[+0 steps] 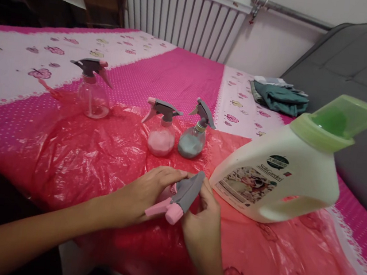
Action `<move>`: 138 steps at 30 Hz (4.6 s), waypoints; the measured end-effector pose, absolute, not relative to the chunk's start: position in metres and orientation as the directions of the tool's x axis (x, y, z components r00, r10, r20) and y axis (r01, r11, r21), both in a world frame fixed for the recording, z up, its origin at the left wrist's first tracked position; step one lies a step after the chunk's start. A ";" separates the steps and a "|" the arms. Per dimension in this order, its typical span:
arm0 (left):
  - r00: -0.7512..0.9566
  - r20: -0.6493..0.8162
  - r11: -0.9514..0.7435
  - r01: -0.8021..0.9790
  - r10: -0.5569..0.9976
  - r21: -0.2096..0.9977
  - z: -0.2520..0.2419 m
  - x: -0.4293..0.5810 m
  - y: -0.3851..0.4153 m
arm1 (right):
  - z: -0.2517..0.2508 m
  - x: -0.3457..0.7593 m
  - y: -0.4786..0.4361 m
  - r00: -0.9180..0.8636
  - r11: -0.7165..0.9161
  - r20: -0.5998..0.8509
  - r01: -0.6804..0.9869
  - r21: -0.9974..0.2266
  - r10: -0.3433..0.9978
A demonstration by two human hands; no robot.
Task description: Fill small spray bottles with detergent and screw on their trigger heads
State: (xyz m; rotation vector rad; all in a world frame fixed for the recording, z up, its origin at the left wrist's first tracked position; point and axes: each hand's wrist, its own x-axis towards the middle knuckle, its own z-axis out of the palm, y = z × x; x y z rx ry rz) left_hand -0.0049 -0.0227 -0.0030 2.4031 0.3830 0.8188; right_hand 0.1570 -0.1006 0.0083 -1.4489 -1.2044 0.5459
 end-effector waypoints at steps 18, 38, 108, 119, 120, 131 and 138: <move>0.786 0.475 -0.880 0.175 0.395 0.442 -0.013 -0.005 -0.026 | -0.012 0.140 -0.095 0.513 0.099 0.234 0.276 -0.956 0.826; 0.807 0.471 -0.922 0.223 0.357 0.317 -0.011 -0.003 -0.027 | 0.001 0.161 -0.100 0.361 0.269 0.314 0.169 -0.948 0.878; 0.779 0.525 -0.892 0.095 0.343 0.443 -0.014 -0.001 -0.027 | 0.011 0.156 -0.108 0.374 0.215 0.471 0.554 -0.804 0.799; 0.781 0.517 -0.887 0.098 0.350 0.451 -0.016 -0.002 -0.024 | 0.013 0.167 -0.109 0.373 0.230 0.327 0.281 -0.932 0.868; 0.778 0.522 -0.891 0.105 0.350 0.441 -0.016 -0.002 -0.024 | 0.013 0.165 -0.109 0.380 0.231 0.334 0.292 -0.928 0.863; 0.763 0.545 -0.890 0.085 0.348 0.449 -0.016 -0.002 -0.025 | 0.005 0.151 -0.105 0.452 0.142 0.305 0.358 -0.923 0.838; 0.763 0.541 -0.891 0.099 0.355 0.444 -0.013 -0.006 -0.021 | 0.013 0.168 -0.106 0.232 0.214 0.254 0.182 -0.960 0.939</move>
